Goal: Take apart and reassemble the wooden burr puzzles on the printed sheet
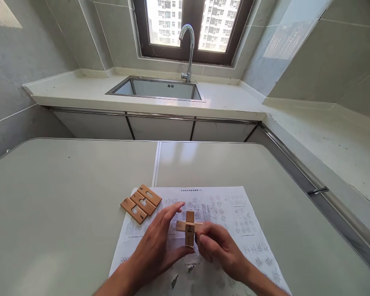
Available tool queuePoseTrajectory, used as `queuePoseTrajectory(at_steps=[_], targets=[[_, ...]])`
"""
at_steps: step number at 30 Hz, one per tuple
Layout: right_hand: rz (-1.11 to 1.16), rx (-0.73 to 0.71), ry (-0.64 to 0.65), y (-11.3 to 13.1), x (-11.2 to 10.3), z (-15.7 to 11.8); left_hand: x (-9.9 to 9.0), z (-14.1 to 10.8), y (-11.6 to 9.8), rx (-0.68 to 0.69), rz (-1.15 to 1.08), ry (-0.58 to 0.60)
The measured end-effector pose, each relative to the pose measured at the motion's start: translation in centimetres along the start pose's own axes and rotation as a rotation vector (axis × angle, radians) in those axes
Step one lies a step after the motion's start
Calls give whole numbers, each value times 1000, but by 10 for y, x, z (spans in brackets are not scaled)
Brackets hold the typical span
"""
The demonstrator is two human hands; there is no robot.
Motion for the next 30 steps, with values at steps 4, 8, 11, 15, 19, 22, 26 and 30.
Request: queuePoseTrajectory(at_steps=[4,8,11,15,19,22,26,30], targets=[[118,24,112,-2,11,-2,-1,-1,-5,7,-166,80],[166,83,41,-6,8,-1,-1,-2,-5,-46,-220,27],[112,129,53,-7,4,0,-1,-2,-5,-41,-250,-52],[10,184,90,-6,0,1,-5,0,-7,-40,-273,-69],[-126,165,51,-5,-2,-1,-9,2,-8,-25,-289,-68],[-188,140,4,-2,-3,-1,-9,2,-8,-33,-297,-74],[-244,133,-56,0,-4,1,-6,0,-7,-36,-297,-54],[-411,24,-137,-2,-5,1,-6,0,-5,-21,-279,-67]])
Point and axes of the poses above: each hand's wrist, its own z-axis towards the middle knuckle, its own x-axis out of the palm, y = z × x, the point moved 2 cm from there along z, towards the middle knuckle, and after that the axes turned 1 degree about -y, right-handed, at the moved point
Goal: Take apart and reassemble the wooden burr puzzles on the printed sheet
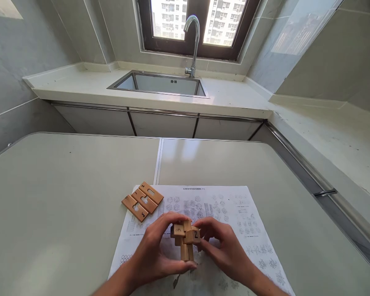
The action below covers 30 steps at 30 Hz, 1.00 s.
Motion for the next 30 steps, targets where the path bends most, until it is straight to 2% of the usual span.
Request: queuePoseTrajectory(at_steps=[5,9,12,14,18,20,26,30], targets=[[-46,-74,-69,-1,5,-4,0,1,1,-11,33,13],[-29,-31,-54,3,7,-5,3,0,3,-25,15,50],[-46,-35,-36,4,6,-5,3,0,6,-103,-25,90],[-84,-96,-54,2,6,-5,2,1,6,-194,-85,103],[-251,-349,-125,-2,6,-8,0,3,3,-330,-269,121],[-338,-423,-133,-3,6,-9,2,3,0,-384,-388,163],[-404,-498,-59,6,6,-5,11,1,-7,-429,-545,306],[-349,-528,-76,9,5,-7,11,2,-6,-448,-588,329]])
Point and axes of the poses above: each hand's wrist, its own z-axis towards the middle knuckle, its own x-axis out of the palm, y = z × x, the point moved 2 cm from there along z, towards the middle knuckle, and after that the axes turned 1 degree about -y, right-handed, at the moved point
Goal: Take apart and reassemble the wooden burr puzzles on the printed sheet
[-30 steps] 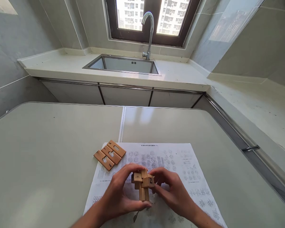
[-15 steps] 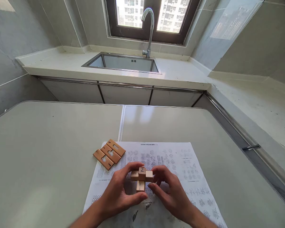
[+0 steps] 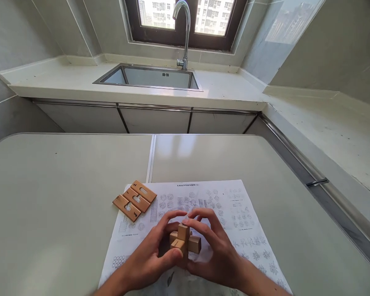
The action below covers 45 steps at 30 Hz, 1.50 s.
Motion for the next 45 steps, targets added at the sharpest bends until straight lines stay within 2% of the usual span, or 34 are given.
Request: queuePoseTrajectory(at_steps=[12,16,22,36,41,45], targets=[[109,-22,-12,0,1,-1,-1,-2,1,-54,18,28],[110,-24,-19,1,1,2,-2,-3,3,-63,45,46],[79,-37,-2,0,0,1,0,-3,1,21,63,25],[53,-16,33,-4,0,2,0,-3,4,-49,-20,62],[42,-19,30,-6,2,0,-1,-3,5,-45,58,52],[32,-17,34,-8,0,0,0,-2,4,-76,-17,69]])
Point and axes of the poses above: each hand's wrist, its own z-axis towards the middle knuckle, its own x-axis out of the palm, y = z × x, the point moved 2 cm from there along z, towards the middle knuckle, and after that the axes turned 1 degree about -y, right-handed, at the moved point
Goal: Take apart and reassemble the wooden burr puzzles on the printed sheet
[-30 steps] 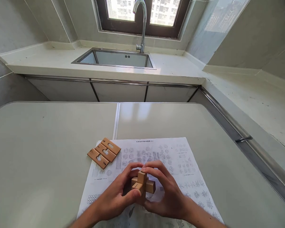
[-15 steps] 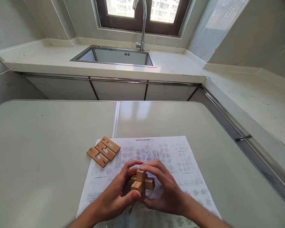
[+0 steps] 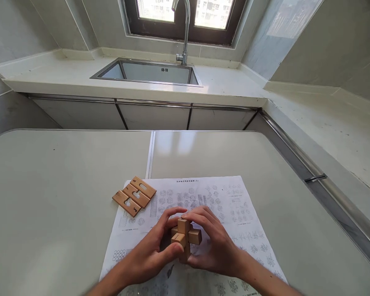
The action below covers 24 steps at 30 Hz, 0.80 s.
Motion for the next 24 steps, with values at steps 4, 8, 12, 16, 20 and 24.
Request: queuePoseTrajectory(at_steps=[4,8,12,16,20,24], targets=[[43,-6,17,0,-4,3,-1,1,-5,-21,-57,13],[68,-20,-51,2,-10,7,-5,0,-7,-35,-109,-6],[11,-71,-147,6,-13,8,-7,-1,-6,-42,-62,-32],[-31,-72,-174,6,-13,8,-6,0,-8,-37,-8,-24],[11,-43,-121,3,-12,6,-5,2,-11,-17,-24,-8],[3,-26,-1,2,-7,2,-3,1,-10,-15,-32,15]])
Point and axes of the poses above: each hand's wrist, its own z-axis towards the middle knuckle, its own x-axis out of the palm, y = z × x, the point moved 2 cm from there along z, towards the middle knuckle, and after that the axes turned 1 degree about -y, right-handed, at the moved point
